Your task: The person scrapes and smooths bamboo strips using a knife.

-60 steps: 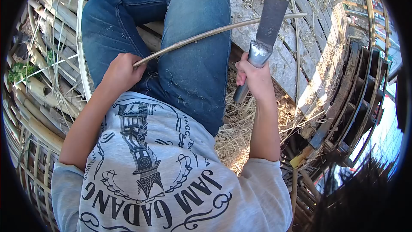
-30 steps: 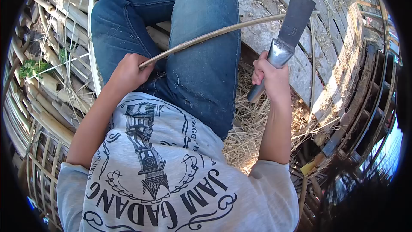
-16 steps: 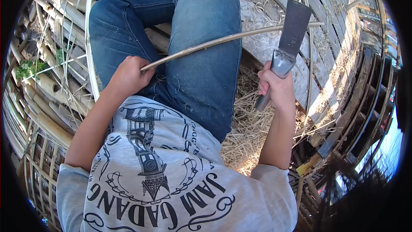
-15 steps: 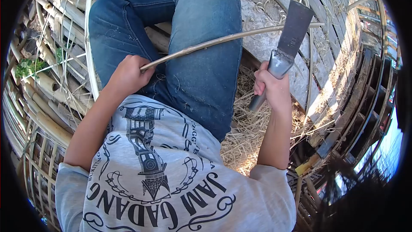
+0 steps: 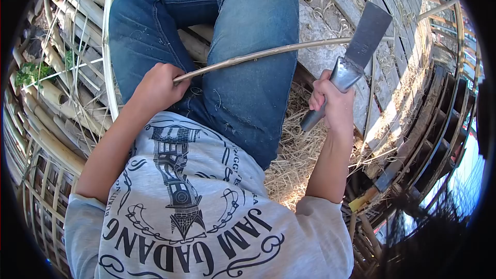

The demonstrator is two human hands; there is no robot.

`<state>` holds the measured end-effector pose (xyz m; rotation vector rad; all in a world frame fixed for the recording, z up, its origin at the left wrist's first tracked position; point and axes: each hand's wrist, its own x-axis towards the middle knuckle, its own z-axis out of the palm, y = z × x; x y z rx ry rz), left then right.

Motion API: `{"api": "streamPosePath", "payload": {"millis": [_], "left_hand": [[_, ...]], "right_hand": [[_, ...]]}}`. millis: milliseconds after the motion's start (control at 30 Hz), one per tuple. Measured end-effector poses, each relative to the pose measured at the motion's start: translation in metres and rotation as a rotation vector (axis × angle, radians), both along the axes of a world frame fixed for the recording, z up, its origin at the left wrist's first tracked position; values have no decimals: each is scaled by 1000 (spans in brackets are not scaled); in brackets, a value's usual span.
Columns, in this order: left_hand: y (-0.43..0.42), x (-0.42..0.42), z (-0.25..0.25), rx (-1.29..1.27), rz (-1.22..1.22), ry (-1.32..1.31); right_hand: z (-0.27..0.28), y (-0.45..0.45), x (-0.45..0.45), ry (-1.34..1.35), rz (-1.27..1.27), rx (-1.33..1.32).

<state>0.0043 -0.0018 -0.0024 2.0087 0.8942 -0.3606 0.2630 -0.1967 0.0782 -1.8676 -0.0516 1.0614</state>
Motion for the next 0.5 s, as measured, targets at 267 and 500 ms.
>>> {"api": "streamPosePath", "payload": {"millis": [267, 500], "left_hand": [[0, -2, 0, -3, 2, -3], [1, -1, -1, 39, -35, -49]], "right_hand": [[-6, -4, -5, -12, -15, 7], [4, -13, 5, 79, -78, 64]]}}
